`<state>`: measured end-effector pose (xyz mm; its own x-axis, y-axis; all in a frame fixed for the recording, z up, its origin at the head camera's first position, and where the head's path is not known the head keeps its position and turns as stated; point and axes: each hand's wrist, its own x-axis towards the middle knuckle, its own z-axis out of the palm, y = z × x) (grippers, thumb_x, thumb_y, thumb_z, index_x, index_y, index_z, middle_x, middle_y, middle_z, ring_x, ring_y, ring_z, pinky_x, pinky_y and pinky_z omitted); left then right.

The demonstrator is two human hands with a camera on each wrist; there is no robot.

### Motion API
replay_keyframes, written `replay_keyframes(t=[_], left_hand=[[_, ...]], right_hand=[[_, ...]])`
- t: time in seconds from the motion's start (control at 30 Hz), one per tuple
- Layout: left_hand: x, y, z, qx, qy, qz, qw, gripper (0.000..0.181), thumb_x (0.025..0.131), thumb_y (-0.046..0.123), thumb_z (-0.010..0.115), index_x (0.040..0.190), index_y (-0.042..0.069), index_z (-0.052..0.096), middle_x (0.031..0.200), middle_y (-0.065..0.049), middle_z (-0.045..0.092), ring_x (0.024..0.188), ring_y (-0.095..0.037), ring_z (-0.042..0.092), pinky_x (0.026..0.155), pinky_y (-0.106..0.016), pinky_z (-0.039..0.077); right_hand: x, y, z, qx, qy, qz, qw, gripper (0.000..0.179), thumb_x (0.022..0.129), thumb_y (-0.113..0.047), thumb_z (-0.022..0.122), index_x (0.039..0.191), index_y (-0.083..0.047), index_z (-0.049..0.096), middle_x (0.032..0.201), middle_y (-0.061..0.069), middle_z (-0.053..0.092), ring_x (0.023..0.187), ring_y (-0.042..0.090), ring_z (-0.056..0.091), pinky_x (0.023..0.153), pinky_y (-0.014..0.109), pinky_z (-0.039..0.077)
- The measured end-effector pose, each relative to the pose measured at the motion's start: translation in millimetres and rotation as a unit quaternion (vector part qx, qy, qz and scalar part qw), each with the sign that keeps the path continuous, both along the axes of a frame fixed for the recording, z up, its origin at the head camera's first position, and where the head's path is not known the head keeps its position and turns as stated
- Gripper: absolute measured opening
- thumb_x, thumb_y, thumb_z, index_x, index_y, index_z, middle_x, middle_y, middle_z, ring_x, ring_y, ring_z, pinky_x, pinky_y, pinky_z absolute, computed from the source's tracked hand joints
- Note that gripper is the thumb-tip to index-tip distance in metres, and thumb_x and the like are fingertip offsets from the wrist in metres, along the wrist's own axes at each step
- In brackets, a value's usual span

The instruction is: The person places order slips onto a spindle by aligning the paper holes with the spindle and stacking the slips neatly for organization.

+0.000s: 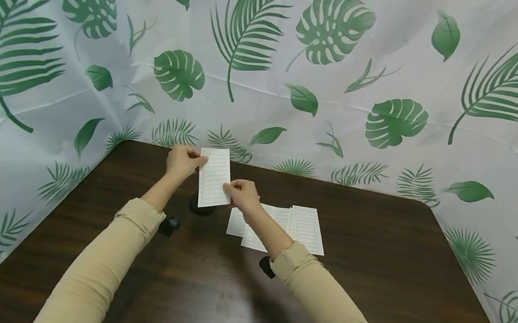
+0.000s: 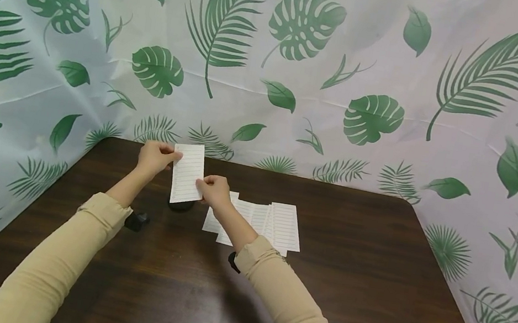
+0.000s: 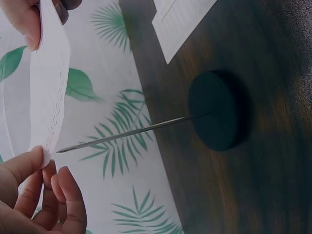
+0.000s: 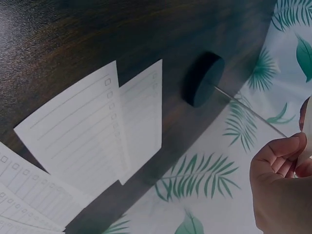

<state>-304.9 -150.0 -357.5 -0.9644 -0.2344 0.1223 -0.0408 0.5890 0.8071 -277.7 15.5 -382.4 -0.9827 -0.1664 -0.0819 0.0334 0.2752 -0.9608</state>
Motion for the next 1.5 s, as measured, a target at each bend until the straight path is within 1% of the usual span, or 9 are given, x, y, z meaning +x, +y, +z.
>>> replay_keyframes(t=[0.23,0.43,0.67,0.8,1.07,1.13,1.3,1.4,1.5], left_hand=[[-0.7,-2.5,-7.2,-0.005,-0.04,0.003,0.9992,0.029,0.091,0.021,0.062,0.108,-0.002,0.068,0.108,-0.02,0.067,0.088,-0.035,0.068,0.06,-0.026,0.056],[-3.4,-4.2,-9.2,-0.007,-0.05,0.004,0.9987,0.03,0.091,0.021,0.062,0.109,-0.003,0.067,0.109,-0.021,0.067,0.086,-0.033,0.069,0.059,-0.024,0.056],[-4.0,-4.4,-10.9,0.064,-0.052,0.001,0.9966,0.031,0.091,0.015,0.062,0.113,-0.007,0.064,0.111,-0.024,0.065,0.092,-0.036,0.067,0.064,-0.025,0.06],[-3.9,-5.0,-13.9,0.073,-0.052,0.001,0.996,0.031,0.09,0.014,0.062,0.112,-0.008,0.064,0.11,-0.026,0.065,0.095,-0.038,0.066,0.061,-0.022,0.059],[-3.0,-4.5,-15.0,0.101,-0.065,-0.002,0.9927,0.032,0.092,0.014,0.061,0.114,-0.008,0.063,0.113,-0.026,0.063,0.097,-0.036,0.066,0.077,-0.035,0.06],[-3.6,-5.5,-15.5,0.112,-0.07,-0.003,0.9913,0.033,0.092,0.014,0.061,0.115,-0.008,0.062,0.114,-0.025,0.062,0.09,-0.032,0.067,0.079,-0.035,0.059],[-5.5,-10.5,-16.5,0.188,-0.096,-0.011,0.9774,0.036,0.092,0.015,0.06,0.12,-0.008,0.059,0.105,-0.017,0.062,0.067,-0.009,0.059,0.084,-0.035,0.058],[-6.8,-12.8,-16.1,0.229,-0.117,-0.019,0.9662,0.038,0.094,0.016,0.058,0.124,-0.007,0.056,0.096,-0.009,0.059,0.065,-0.005,0.056,0.081,-0.03,0.059],[-8.0,-13.5,-15.9,0.234,-0.132,-0.026,0.9629,0.039,0.095,0.018,0.056,0.126,-0.006,0.055,0.091,-0.005,0.056,0.066,-0.005,0.055,0.076,-0.025,0.059]], right_hand=[[0.1,-2,-6.8,0.001,-0.01,0.009,0.9999,0.023,0.093,-0.01,0.055,0.096,0.01,0.064,0.076,0.005,0.06,0.056,0.008,0.051,0.05,0.018,0.048],[-0.5,-4,-5.4,0.001,-0.013,0.003,0.9999,0.022,0.093,-0.01,0.055,0.094,0.01,0.064,0.075,0.005,0.059,0.056,0.008,0.051,0.05,0.019,0.048],[-1.6,-4,-5.2,0.006,-0.02,-0.002,0.9998,0.022,0.093,-0.01,0.056,0.095,0.01,0.065,0.074,0.004,0.057,0.056,0.008,0.051,0.05,0.019,0.049],[-1.3,-4,-6.2,0.009,-0.026,0.0,0.9996,0.023,0.093,-0.011,0.055,0.096,0.009,0.065,0.075,0.004,0.058,0.058,0.009,0.052,0.053,0.021,0.052],[-1.4,-3,-8.4,0.004,-0.025,0.0,0.9997,0.022,0.094,-0.01,0.055,0.095,0.01,0.064,0.075,0.005,0.059,0.058,0.009,0.052,0.05,0.019,0.048],[-1.6,-4,-9.2,0.002,-0.027,0.0,0.9996,0.022,0.093,-0.011,0.055,0.094,0.01,0.064,0.074,0.004,0.058,0.057,0.009,0.052,0.049,0.018,0.047],[-2.8,-4,-12.2,-0.001,-0.037,0.0,0.9993,0.021,0.093,-0.01,0.055,0.091,0.009,0.064,0.071,0.002,0.056,0.055,0.008,0.05,0.051,0.021,0.05],[-4.2,-3,-13.4,0.0,-0.047,-0.006,0.9989,0.021,0.094,-0.01,0.055,0.09,0.008,0.064,0.072,0.002,0.056,0.056,0.008,0.051,0.051,0.021,0.05],[-6.2,-2,-15.6,0.009,-0.058,-0.005,0.9983,0.021,0.093,-0.011,0.056,0.089,0.007,0.064,0.075,0.006,0.059,0.057,0.009,0.051,0.053,0.023,0.052]])
